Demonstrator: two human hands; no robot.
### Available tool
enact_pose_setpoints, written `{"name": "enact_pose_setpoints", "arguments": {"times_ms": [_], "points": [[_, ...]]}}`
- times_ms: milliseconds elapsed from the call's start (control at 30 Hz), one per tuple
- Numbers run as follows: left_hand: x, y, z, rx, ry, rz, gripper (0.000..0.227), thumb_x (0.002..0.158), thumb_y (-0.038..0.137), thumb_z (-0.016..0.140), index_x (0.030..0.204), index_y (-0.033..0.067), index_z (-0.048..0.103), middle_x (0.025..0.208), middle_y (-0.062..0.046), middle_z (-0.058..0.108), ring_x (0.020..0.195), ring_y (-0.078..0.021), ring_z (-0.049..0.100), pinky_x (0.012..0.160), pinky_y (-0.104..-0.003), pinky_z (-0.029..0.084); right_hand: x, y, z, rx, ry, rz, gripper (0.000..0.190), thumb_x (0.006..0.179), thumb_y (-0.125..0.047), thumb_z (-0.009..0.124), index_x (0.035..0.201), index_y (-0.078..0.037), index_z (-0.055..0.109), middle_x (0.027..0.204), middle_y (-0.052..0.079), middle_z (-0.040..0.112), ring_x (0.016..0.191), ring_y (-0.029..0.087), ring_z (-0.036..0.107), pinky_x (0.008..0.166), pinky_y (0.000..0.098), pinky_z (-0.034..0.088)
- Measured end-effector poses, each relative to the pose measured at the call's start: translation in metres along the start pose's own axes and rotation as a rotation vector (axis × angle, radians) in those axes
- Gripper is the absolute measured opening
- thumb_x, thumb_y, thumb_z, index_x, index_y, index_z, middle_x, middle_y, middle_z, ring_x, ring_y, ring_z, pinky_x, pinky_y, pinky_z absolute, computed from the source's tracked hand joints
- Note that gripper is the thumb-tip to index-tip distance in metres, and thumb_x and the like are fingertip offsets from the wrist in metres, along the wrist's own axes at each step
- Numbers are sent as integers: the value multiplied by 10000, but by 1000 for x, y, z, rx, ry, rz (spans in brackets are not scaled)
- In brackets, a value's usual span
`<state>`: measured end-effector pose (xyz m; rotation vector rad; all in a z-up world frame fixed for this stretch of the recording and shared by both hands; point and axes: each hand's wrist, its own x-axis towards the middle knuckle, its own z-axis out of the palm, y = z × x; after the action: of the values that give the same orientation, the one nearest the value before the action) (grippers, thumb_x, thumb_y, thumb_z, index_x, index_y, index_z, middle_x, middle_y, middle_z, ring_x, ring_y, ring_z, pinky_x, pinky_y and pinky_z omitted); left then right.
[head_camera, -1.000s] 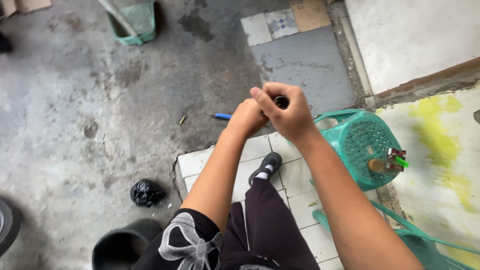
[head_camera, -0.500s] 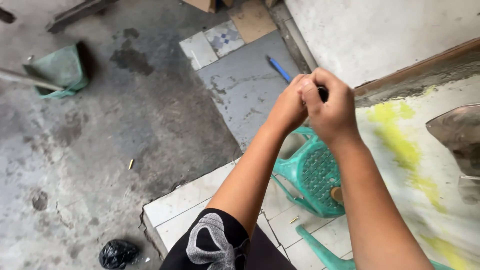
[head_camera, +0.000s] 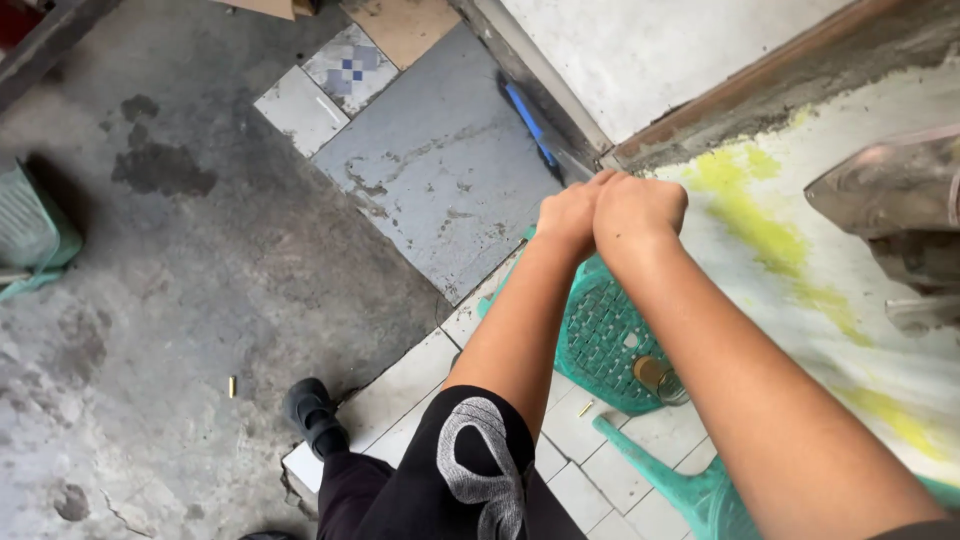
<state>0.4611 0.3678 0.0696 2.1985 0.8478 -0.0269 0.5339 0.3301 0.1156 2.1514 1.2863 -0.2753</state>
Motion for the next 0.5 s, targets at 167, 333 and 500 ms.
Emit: {"name": "enact_pose_setpoints", "arguments": {"times_ms": [167,333,500], "points": [[11,-25,19,71,256,261,374,853,341,649,1217,256,646,1428,10,568,1201,-397,595,849,-500,557,-21,10,-7,-73,46,-111,201,878,-122,679,1052,-142,777,1041,67,789,945,232,771,682,365,600],[-41,-36,-40,164,-93,248,361,758,322,758,1102,223,708,1153,-42,718,1049,-313,684,880,-436,555,-67,-22,-26,-43,50,-240,145,884,-127,666,947,-151,794,1010,84,787,940,264,765,717,402,610],[-120,-102,-72,229,-146,132,180,776,218,739,938,144,764,1011,-131,757,984,-357,708,865,-455,575,-115,-111,-47,45,37,-327,145,856,-98,675,924,-140,796,1008,95,781,954,275,758,739,418,609]]}}
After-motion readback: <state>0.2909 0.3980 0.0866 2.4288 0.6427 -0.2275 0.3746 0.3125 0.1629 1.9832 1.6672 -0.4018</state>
